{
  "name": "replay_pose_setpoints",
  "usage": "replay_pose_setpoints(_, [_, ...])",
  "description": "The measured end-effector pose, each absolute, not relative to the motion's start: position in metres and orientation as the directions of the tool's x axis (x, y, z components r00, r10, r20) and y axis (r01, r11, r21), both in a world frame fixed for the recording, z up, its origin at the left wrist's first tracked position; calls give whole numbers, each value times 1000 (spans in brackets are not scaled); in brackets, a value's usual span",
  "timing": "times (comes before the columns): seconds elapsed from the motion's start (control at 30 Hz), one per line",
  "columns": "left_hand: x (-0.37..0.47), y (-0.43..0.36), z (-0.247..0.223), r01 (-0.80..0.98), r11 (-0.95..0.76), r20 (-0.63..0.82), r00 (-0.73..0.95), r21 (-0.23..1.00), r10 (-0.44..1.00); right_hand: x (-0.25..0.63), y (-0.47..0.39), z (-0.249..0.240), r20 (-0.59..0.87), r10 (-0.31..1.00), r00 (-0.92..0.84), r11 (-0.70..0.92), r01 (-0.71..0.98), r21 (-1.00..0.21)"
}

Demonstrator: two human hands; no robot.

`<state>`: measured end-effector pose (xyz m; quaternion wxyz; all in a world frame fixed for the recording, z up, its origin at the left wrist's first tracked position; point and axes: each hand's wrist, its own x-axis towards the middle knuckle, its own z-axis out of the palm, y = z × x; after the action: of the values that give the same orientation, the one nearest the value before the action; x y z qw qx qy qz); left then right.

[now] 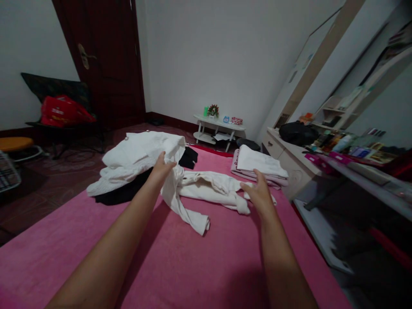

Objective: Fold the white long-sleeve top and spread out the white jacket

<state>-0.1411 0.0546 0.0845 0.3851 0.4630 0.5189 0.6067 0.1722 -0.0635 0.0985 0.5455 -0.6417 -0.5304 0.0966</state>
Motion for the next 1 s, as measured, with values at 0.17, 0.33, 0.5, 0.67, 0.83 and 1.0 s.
replay_pose_setpoints(0.17, [-138, 54, 74, 477, -210, 331, -185, 853, 925, 137, -58, 80, 354, 935, -3, 243, 731, -637])
replay_pose_setpoints(0.33, [-134, 43, 89, 562, -392, 522, -84, 728, 849, 116, -50, 49, 351, 936, 16, 207, 781, -589])
replay_pose_setpoints(0.5, [-118, 36, 89, 455, -471, 462, 138, 756, 876, 117, -48, 26, 295, 954, 58, 98, 867, -488])
replay_pose_setpoints(0.67, [-106, 30, 74, 615, -504, 407, 305, 606, 861, 117, -46, 26, 285, 948, 139, 35, 848, -529])
replay_pose_setpoints(0.83, [-108, 34, 51, 710, -497, 298, 398, 498, 868, 125, -41, 39, 279, 930, 240, 157, 427, -891])
replay_pose_setpoints(1.0, [-110, 42, 50, 670, -519, 341, 392, 530, 854, 136, -50, 75, 276, 836, 473, 254, 113, -961])
